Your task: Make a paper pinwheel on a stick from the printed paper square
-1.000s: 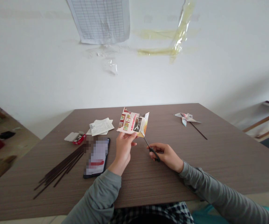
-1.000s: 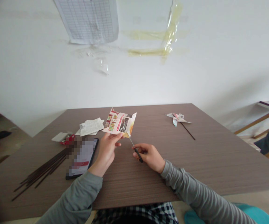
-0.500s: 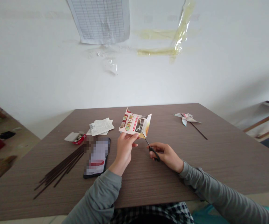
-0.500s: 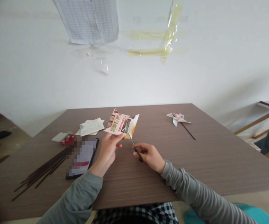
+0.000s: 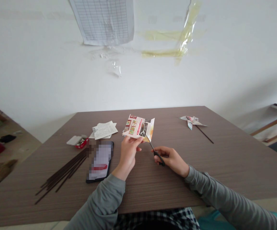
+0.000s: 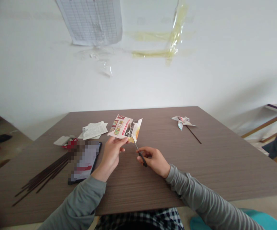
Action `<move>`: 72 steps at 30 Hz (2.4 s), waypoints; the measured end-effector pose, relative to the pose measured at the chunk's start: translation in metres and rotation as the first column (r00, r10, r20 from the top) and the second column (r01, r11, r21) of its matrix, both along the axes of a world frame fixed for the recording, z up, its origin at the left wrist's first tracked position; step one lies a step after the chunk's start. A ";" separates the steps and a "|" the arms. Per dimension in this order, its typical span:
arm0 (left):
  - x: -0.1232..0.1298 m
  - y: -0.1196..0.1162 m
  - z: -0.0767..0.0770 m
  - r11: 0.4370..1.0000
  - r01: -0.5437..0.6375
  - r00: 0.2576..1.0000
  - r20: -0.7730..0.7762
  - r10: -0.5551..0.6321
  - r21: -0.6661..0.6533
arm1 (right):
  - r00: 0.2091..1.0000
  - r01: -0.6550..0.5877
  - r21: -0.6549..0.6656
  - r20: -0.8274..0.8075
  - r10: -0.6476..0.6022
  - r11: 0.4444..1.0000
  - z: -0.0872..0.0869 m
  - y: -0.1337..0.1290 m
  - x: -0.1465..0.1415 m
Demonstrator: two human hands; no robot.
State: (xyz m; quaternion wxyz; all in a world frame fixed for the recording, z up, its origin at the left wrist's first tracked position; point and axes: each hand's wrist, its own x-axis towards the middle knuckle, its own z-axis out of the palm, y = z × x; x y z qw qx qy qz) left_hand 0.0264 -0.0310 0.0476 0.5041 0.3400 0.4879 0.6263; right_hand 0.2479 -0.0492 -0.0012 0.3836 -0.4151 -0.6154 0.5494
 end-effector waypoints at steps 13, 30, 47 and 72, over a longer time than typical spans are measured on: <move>0.002 -0.001 0.001 0.999 0.029 1.000 0.001 -0.029 -0.031 | 1.000 0.026 0.026 0.007 -0.026 0.999 0.001 0.000 0.000; -0.001 0.005 -0.008 1.000 -0.014 0.999 0.052 0.014 0.000 | 0.989 0.022 0.143 0.140 -0.042 0.990 -0.005 0.005 0.005; 0.000 0.004 -0.007 1.000 -0.016 0.999 0.052 0.015 0.017 | 0.996 0.022 0.100 0.080 -0.030 0.995 -0.002 0.002 0.002; 0.001 0.006 -0.004 1.000 0.001 0.998 0.056 -0.002 0.017 | 0.999 0.001 0.069 0.036 -0.004 0.998 -0.006 0.003 0.004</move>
